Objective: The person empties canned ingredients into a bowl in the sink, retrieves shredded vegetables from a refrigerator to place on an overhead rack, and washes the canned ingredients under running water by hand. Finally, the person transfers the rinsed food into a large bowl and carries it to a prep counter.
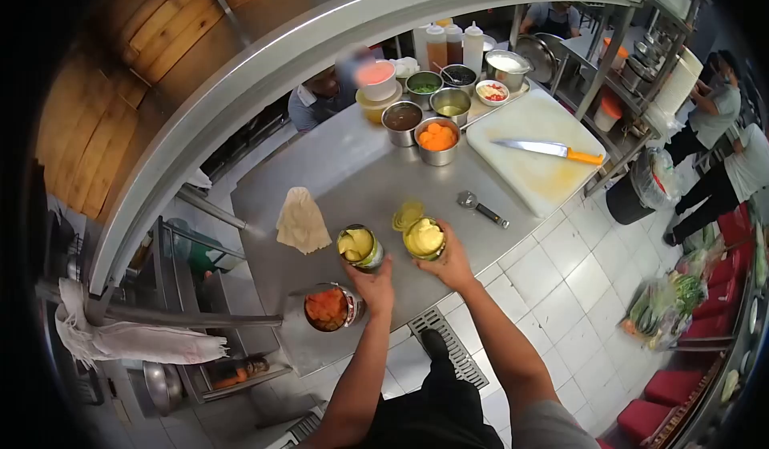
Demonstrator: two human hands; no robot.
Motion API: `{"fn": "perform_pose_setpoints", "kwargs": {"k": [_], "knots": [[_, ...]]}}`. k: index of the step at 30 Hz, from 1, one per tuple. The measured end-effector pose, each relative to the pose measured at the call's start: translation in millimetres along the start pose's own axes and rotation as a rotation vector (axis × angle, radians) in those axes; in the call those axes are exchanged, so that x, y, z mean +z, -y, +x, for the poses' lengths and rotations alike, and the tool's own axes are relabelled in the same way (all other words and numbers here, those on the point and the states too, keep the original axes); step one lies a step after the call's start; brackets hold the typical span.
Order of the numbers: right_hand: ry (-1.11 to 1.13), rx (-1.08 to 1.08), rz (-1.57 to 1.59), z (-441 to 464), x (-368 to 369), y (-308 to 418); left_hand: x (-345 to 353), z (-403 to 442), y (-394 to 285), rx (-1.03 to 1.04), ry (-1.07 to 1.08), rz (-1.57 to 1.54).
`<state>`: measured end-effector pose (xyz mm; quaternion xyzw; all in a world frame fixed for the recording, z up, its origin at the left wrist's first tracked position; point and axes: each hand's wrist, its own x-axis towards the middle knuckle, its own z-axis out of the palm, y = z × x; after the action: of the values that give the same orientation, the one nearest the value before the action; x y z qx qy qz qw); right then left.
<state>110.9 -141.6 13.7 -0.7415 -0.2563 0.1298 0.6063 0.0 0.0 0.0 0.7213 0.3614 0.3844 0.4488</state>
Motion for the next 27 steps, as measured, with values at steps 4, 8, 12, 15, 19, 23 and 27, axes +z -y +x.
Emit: {"fn": "perform_pose_setpoints", "kwargs": {"k": [4,8,12,15,19,23,27], "knots": [[-0.039,-0.055,-0.090,-7.0,-27.8,6.7,21.3,37.4,7.7,-0.044,-0.109,-0.143],[-0.039,0.016,-0.142,-54.7,-58.7,29.8,22.7,22.3,16.7,-0.069,-0.079,-0.152],[-0.039,0.043,-0.181,-94.0,-84.5,46.9,16.2,-3.6,-12.2,-0.083,0.005,-0.174],[-0.036,0.077,-0.207,-128.6,-98.4,66.3,6.5,-30.9,-10.7,-0.121,0.140,-0.187],[-0.031,0.127,-0.201,-180.2,-103.1,90.5,-22.9,-71.1,-15.1,-0.183,0.310,-0.233],[-0.072,0.065,-0.216,-230.7,-84.1,128.9,-73.9,-110.1,-21.8,-0.040,0.473,-0.407],[-0.035,0.161,-0.170,-280.7,-53.0,166.7,-150.3,-134.1,-25.8,0.076,0.563,-0.346]]}}
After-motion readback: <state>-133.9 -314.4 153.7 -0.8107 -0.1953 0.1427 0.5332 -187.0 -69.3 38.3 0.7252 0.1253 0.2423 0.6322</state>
